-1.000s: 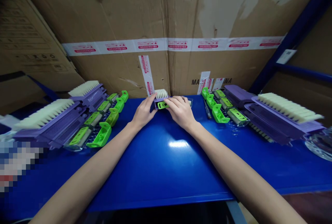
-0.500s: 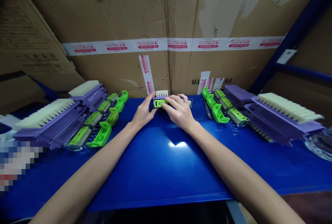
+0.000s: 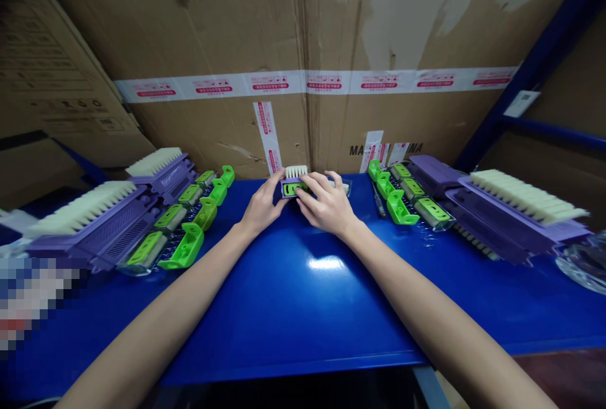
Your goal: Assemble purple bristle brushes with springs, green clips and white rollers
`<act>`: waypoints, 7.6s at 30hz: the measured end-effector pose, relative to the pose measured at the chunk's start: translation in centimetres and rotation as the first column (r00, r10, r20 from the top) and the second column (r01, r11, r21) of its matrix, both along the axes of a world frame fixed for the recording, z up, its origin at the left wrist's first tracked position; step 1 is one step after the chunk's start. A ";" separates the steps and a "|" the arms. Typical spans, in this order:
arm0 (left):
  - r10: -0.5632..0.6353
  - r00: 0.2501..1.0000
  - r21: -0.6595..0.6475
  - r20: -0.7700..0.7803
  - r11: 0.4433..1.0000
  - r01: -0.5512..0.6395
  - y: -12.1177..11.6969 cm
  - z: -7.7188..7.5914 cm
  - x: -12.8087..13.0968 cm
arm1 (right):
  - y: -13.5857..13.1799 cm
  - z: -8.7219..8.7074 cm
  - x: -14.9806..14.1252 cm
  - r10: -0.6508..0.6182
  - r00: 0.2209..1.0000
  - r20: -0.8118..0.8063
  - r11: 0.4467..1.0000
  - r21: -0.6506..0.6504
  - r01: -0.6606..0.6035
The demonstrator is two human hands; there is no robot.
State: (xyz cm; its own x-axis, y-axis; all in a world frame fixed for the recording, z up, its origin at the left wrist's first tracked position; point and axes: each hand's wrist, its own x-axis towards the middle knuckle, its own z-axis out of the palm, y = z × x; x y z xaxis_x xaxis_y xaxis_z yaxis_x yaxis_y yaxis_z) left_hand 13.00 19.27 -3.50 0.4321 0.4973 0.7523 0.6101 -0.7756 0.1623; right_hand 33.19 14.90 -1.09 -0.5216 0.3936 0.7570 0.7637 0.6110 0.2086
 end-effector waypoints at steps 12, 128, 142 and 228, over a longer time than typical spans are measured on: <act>0.293 0.943 0.138 -0.157 0.952 -0.273 -0.7 0.8 0.1 | 2.9 -2.1 3.8 -0.397 0.879 -0.266 0.898 -0.310 0.312; 0.317 0.856 0.196 -0.408 0.946 -0.257 -1.1 1.5 0.2 | 1.2 -1.8 -1.7 -0.298 0.597 -0.745 0.739 -0.576 -0.350; 0.351 0.866 0.208 -0.358 0.933 -0.292 -1.2 1.5 -0.1 | 1.3 -1.6 -1.3 -0.284 0.580 -0.763 0.648 -0.599 -0.470; 0.252 0.905 0.353 -0.343 0.927 -0.124 -0.9 0.9 -0.9 | 0.5 0.1 0.2 -0.275 0.404 -0.872 0.584 -0.486 -0.651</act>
